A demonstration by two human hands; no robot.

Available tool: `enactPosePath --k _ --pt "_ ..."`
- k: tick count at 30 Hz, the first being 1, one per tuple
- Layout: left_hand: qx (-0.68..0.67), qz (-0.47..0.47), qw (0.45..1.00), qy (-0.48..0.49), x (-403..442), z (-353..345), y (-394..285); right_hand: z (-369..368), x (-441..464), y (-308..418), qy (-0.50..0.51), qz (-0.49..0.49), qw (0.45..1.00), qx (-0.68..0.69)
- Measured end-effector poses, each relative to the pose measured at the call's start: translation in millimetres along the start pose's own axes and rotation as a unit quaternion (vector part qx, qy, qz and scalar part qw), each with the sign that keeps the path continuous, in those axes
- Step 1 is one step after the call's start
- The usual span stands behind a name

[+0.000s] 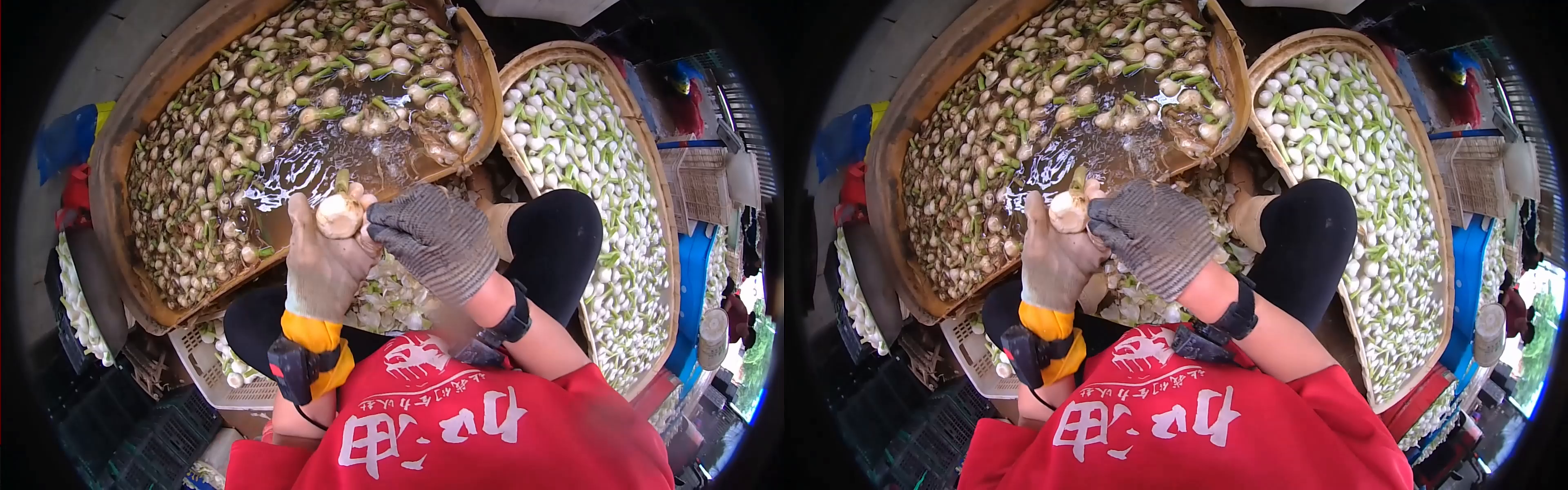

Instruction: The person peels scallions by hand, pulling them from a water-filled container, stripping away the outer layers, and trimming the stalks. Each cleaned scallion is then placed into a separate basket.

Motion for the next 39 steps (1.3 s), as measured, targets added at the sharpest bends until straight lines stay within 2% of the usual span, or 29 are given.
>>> enactPosePath --k 1,3,4,9,11,12,14,15,16,17,19,21,23,24,25,26,27,30,31,33,34,36,37,38,39 --pt "0.024 -0.012 1.000 0.002 -11 -5 4 4 -3 3 -0.001 0.000 1.000 -0.003" --pt "0.081 -0.040 0.996 0.011 -31 -17 11 8 -10 11 0.024 0.089 0.990 -0.110" --pt "0.113 -0.056 0.992 0.020 -40 -22 15 3 -16 9 0.002 0.097 0.990 -0.100" --pt "0.244 -0.139 0.958 0.061 -62 -37 26 16 -26 24 0.057 0.024 0.990 -0.123" --pt "0.231 -0.046 0.972 -0.011 -63 -31 28 19 -31 27 0.070 0.005 0.991 -0.116" --pt "0.232 -0.048 0.972 -0.008 -66 -27 26 21 -34 29 0.064 0.010 0.992 -0.112" --pt "0.328 -0.014 0.945 0.007 -74 -17 17 24 -38 33 0.058 0.016 0.992 -0.107" --pt "0.328 -0.017 0.944 0.006 -80 -17 11 28 -40 33 0.058 0.000 0.998 -0.023" --pt "0.251 0.032 0.967 0.038 -86 -21 4 31 -41 32 0.059 -0.016 0.996 0.062" --pt "0.171 0.081 0.979 0.070 -91 -23 1 38 -38 33 0.059 -0.014 0.996 0.063" --pt "0.162 0.079 0.978 0.102 -98 -25 -1 55 -22 31 0.020 -0.062 0.995 0.076" --pt "0.110 0.093 0.978 0.153 -105 -30 -2 66 -4 15 -0.180 -0.081 0.980 -0.017" --pt "0.126 0.092 0.977 0.148 -111 -23 0 80 5 -12 -0.290 -0.102 0.951 -0.030" --pt "0.128 0.074 0.981 0.124 -115 -22 1 82 2 -12 -0.268 -0.149 0.951 -0.046" --pt "0.129 0.057 0.985 0.100 -118 -24 3 80 -2 -8 -0.268 -0.145 0.951 -0.045" --pt "0.259 0.015 0.963 0.068 -120 -28 3 73 -10 -3 -0.136 -0.172 0.975 -0.027" --pt "0.258 0.015 0.963 0.070 -121 -29 3 67 -20 1 -0.003 -0.198 0.980 -0.009" --pt "0.307 0.003 0.951 0.047 -124 -38 6 44 -48 12 0.026 -0.149 0.975 0.160" --pt "0.307 0.004 0.951 0.047 -127 -43 8 39 -54 9 0.030 -0.064 0.985 0.156" --pt "0.360 -0.006 0.931 0.068 -130 -49 10 29 -60 9 0.029 -0.003 0.982 0.187" --pt "0.375 -0.018 0.922 0.093 -128 -44 13 28 -60 11 0.027 -0.004 0.982 0.186" --pt "0.373 -0.011 0.921 0.109 -125 -39 11 28 -57 20 -0.042 0.137 0.985 0.100" --pt "0.370 -0.006 0.921 0.123 -123 -36 10 30 -56 23 -0.042 0.137 0.985 0.100" --pt "0.370 -0.006 0.921 0.122 -120 -32 11 33 -54 28 0.007 0.111 0.992 0.068" --pt "0.505 -0.085 0.846 0.148 -116 -28 12 38 -51 36 0.056 0.084 0.994 0.036"
Point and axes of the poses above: each hand's wrist, its own x-axis towards the middle knuckle, its own z-axis out of the back of the hand, y = z × x, the point moved 1 cm from there along x, towards the middle knuckle, and after that the axes turned 4 degrees about -z, right-handed, at the moved point
